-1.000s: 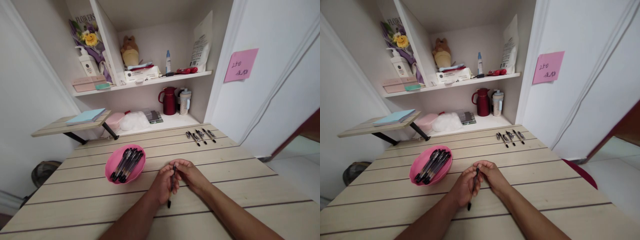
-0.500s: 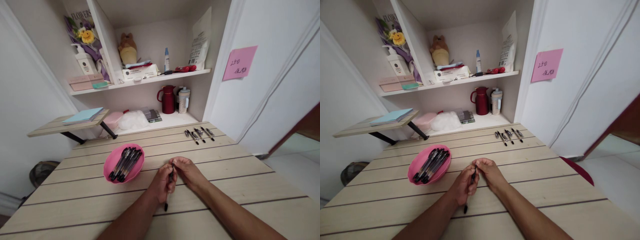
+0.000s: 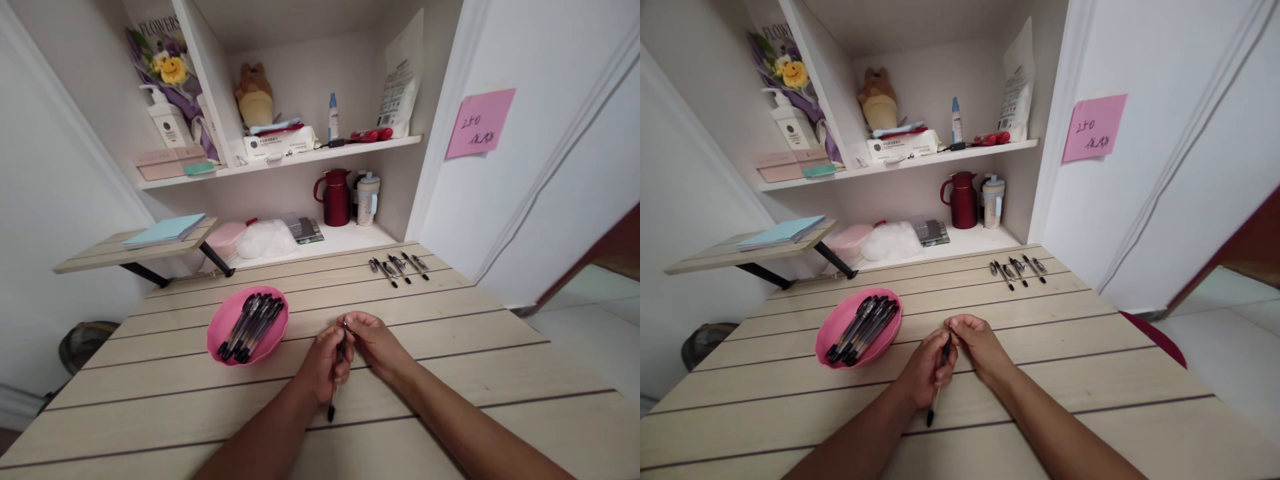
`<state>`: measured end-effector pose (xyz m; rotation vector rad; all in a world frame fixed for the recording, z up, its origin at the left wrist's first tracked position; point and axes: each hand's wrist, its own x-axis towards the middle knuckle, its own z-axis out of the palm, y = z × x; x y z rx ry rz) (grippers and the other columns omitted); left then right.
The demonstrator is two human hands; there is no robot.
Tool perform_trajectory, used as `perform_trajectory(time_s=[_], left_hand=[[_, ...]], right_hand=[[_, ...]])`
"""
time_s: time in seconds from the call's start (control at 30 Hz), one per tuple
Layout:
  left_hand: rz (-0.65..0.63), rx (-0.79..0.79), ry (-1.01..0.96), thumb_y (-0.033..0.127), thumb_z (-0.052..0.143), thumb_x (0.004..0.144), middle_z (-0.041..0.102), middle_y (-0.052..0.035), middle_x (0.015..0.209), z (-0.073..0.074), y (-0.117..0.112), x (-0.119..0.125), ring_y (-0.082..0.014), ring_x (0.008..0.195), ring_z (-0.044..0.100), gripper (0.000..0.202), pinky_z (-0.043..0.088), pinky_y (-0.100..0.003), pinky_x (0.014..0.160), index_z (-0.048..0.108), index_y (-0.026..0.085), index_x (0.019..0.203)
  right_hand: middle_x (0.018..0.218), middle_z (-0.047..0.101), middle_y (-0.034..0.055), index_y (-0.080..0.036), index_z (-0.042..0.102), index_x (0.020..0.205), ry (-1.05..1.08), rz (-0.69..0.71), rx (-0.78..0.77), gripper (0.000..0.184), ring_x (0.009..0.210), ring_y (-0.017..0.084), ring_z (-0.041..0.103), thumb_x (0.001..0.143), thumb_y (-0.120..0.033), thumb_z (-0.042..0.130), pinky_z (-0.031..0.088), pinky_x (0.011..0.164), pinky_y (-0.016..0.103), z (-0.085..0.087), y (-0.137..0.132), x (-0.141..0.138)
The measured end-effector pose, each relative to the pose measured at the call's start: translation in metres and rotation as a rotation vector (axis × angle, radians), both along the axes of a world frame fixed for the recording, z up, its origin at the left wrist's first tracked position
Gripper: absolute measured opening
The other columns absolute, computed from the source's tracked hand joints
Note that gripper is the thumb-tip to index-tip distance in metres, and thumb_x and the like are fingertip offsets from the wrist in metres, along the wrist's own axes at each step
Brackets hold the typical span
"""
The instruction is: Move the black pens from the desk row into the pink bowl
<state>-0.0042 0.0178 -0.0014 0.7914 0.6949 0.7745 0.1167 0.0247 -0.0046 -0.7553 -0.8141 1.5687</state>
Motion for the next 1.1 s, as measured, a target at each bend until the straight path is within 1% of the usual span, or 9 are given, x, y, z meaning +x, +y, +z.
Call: perform_trajectory(time_s=[0.13, 0.23, 0.33, 0.4, 0.47, 0.53, 0.6, 0.7, 1.1], left_hand=[[-0.004, -0.031, -0.011, 0.038, 0.050, 0.077, 0.050, 0.0049, 0.057, 0.000, 0.001, -0.001, -0.0007, 0.030, 0.027, 0.021, 0.014, -0.016, 0.031, 0.047, 0.018, 0.078], [0.005, -0.059, -0.026, 0.036, 0.051, 0.076, 0.050, 0.0050, 0.057, -0.001, 0.002, -0.002, -0.0003, 0.030, 0.026, 0.019, 0.011, -0.015, 0.032, 0.048, 0.017, 0.079], [0.016, -0.072, -0.045, 0.036, 0.052, 0.076, 0.050, 0.0046, 0.057, -0.002, 0.004, -0.002, -0.0005, 0.031, 0.027, 0.021, 0.010, -0.015, 0.033, 0.049, 0.017, 0.082], [0.034, -0.071, -0.054, 0.036, 0.054, 0.075, 0.050, 0.0047, 0.057, -0.002, 0.005, -0.002, -0.0008, 0.031, 0.028, 0.024, 0.010, -0.015, 0.033, 0.050, 0.017, 0.089], [0.051, -0.072, -0.060, 0.035, 0.057, 0.074, 0.051, 0.0051, 0.057, -0.002, 0.006, -0.002, -0.0008, 0.032, 0.029, 0.029, 0.011, -0.015, 0.033, 0.050, 0.018, 0.097], [0.057, -0.077, -0.066, 0.035, 0.058, 0.074, 0.050, 0.0055, 0.058, -0.003, 0.006, -0.002, -0.0007, 0.032, 0.029, 0.033, 0.012, -0.015, 0.034, 0.049, 0.019, 0.100], [0.052, -0.080, -0.069, 0.035, 0.059, 0.073, 0.050, 0.0056, 0.058, -0.003, 0.006, -0.002, -0.0005, 0.032, 0.029, 0.032, 0.012, -0.015, 0.034, 0.050, 0.019, 0.099], [0.042, -0.078, -0.070, 0.036, 0.060, 0.073, 0.050, 0.0054, 0.058, -0.004, 0.007, -0.003, -0.0002, 0.032, 0.028, 0.030, 0.012, -0.016, 0.033, 0.050, 0.018, 0.095], [-0.004, -0.076, -0.069, 0.038, 0.058, 0.073, 0.051, 0.0051, 0.058, -0.009, 0.007, -0.002, -0.0010, 0.031, 0.030, 0.032, 0.013, -0.017, 0.033, 0.050, 0.017, 0.096]], right_hand=[[0.069, 0.063, 0.0026, -0.016, 0.064, 0.077, 0.020, -0.173, -0.028, 0.025, 0.057, 0.011, 0.055, 0.063, -0.034, 0.072, 0.045, 0.051, 0.023, 0.003, 0.009, 0.012], [0.062, 0.061, 0.0011, -0.016, 0.062, 0.082, -0.160, -0.321, -0.035, 0.030, 0.055, 0.012, 0.055, 0.060, -0.034, 0.073, 0.044, 0.051, 0.024, -0.001, 0.023, 0.034], [0.052, 0.057, -0.0014, -0.016, 0.058, 0.074, -0.552, -0.444, -0.014, 0.022, 0.047, 0.011, 0.052, 0.064, -0.035, 0.065, 0.039, 0.045, 0.023, -0.008, 0.041, 0.063], [0.051, 0.057, -0.0008, -0.016, 0.059, 0.069, -0.960, -0.485, 0.026, 0.017, 0.045, 0.012, 0.051, 0.069, -0.033, 0.057, 0.038, 0.045, 0.023, -0.012, 0.055, 0.082], [0.056, 0.062, 0.0012, -0.017, 0.062, 0.069, -1.347, -0.502, 0.047, 0.016, 0.053, 0.014, 0.056, 0.072, -0.028, 0.051, 0.040, 0.052, 0.024, -0.013, 0.068, 0.098], [0.067, 0.066, 0.0039, -0.017, 0.065, 0.072, -1.519, -0.509, 0.047, 0.016, 0.067, 0.017, 0.060, 0.071, -0.021, 0.049, 0.041, 0.061, 0.024, -0.012, 0.080, 0.107], [0.078, 0.068, 0.0069, -0.017, 0.067, 0.076, -1.578, -0.513, 0.032, 0.020, 0.078, 0.019, 0.061, 0.069, -0.015, 0.048, 0.041, 0.069, 0.025, -0.010, 0.090, 0.111], [0.085, 0.068, 0.0100, -0.016, 0.068, 0.081, -1.671, -0.504, -0.003, 0.024, 0.085, 0.021, 0.061, 0.070, -0.012, 0.047, 0.040, 0.073, 0.026, -0.008, 0.103, 0.108], [0.099, 0.063, 0.0130, -0.017, 0.062, 0.095, -1.958, -0.420, -0.117, 0.026, 0.090, 0.024, 0.059, 0.083, -0.028, 0.042, 0.043, 0.074, 0.033, -0.013, 0.127, 0.101]])
